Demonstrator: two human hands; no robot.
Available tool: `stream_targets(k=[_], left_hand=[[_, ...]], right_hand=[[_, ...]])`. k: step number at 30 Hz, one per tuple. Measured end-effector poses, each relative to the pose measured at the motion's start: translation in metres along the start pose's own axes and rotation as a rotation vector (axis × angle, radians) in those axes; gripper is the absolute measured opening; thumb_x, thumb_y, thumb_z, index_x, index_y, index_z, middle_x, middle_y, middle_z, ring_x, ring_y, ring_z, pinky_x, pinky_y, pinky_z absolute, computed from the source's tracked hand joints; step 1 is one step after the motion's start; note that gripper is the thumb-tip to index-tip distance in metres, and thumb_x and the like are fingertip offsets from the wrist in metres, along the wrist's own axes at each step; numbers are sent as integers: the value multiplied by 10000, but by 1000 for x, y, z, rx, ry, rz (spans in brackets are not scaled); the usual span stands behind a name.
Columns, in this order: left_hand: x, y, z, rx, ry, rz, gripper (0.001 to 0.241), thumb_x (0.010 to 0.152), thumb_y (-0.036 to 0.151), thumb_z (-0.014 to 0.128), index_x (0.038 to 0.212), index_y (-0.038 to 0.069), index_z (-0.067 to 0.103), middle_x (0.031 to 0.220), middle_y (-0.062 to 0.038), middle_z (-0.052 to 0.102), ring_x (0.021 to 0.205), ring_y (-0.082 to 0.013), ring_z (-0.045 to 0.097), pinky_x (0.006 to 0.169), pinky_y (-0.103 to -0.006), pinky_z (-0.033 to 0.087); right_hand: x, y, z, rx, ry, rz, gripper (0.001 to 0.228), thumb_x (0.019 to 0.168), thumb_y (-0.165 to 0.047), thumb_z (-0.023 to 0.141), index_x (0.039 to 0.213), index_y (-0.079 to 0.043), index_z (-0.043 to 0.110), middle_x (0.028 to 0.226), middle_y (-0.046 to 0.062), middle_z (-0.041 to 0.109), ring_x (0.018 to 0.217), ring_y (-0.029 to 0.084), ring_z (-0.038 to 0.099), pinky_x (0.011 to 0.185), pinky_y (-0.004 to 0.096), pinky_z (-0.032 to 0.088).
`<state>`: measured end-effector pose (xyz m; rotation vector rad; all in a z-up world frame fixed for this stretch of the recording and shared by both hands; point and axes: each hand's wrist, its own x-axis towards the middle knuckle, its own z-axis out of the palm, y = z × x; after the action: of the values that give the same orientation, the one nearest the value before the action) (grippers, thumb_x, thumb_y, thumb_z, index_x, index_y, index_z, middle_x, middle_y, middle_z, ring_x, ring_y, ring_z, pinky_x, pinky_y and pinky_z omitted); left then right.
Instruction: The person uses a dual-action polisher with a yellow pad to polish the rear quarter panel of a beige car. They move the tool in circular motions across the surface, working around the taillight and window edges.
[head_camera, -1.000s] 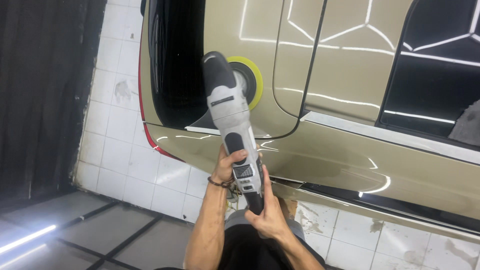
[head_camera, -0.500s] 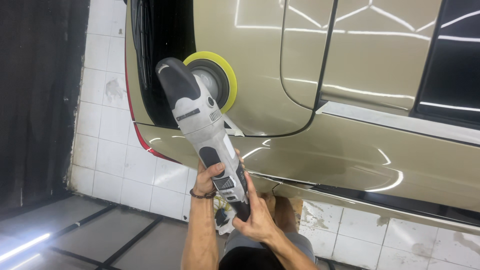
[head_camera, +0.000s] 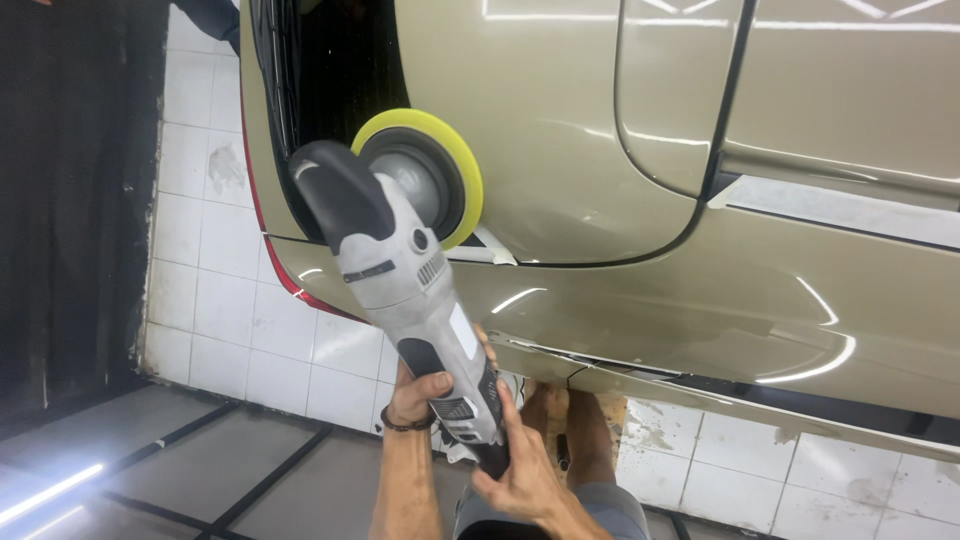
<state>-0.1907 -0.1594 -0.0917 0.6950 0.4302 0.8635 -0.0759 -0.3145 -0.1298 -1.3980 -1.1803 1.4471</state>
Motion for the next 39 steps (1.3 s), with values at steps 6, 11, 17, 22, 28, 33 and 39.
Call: stream_targets(k=[6, 11, 17, 22, 28, 33, 39], left_hand=[[23, 13, 34, 289, -7, 12, 421, 790, 263, 789, 1047, -39, 647, 950, -174, 705, 822, -272, 682, 715, -361, 565], [25, 21, 29, 318, -6, 20, 416, 805, 261, 788, 1049, -42, 641, 958, -175, 701, 824, -277, 694, 727, -368, 594], [7, 17, 11, 217, 8, -22, 527, 864, 242, 763, 1242, -41, 527, 1106, -189, 627, 972, -301, 667, 804, -406, 592], [2, 5, 11, 182, 15, -25, 549, 865, 256, 783, 1241, -59, 537, 1124, -190, 634, 977, -310, 668, 805, -420, 596], [8, 5, 16, 257, -66, -35, 437, 842, 252, 800, 1112, -49, 635, 1067, -201, 673, 957, -308, 675, 817, -390, 585], [-2, -2, -9, 247, -54, -20, 466, 852, 222, 813, 1184, -41, 616, 1149, -185, 656, 1011, -303, 673, 885, -413, 595], [-7, -2, -14, 270, -63, -19, 493, 883, 298, 779, 1196, -21, 569, 1109, -170, 633, 982, -273, 640, 848, -379, 549]], right_hand=[[-22, 51, 21, -78, 164, 15, 1167, 749, -232, 686, 1556, 56, -107, 1025, 139, 774, 769, 273, 786, 692, 408, 619], [0, -21, 5, 63, 106, 148, 1094, 743, -120, 663, 1586, -39, -30, 1504, 191, 529, 1315, 300, 624, 1080, 363, 481], [6, -13, 23, 0, 190, 273, 1045, 762, -281, 731, 1591, -119, 116, 1257, 133, 747, 1030, 311, 789, 863, 391, 632], [-11, 16, 28, -39, 183, 340, 1048, 732, -217, 696, 1609, -171, 125, 1224, 155, 763, 997, 374, 794, 821, 406, 638], [-23, 46, 46, -171, 391, 216, 1089, 654, -257, 744, 1572, -47, 198, 1384, 176, 658, 943, 361, 806, 777, 384, 663], [-8, 55, 51, -104, 373, 221, 1071, 683, -248, 757, 1578, -67, 198, 1067, 189, 792, 833, 342, 822, 664, 398, 661], [-9, 77, 59, -110, 317, 94, 1048, 704, -193, 722, 1582, -55, 167, 1337, 257, 661, 1055, 413, 757, 825, 424, 639]])
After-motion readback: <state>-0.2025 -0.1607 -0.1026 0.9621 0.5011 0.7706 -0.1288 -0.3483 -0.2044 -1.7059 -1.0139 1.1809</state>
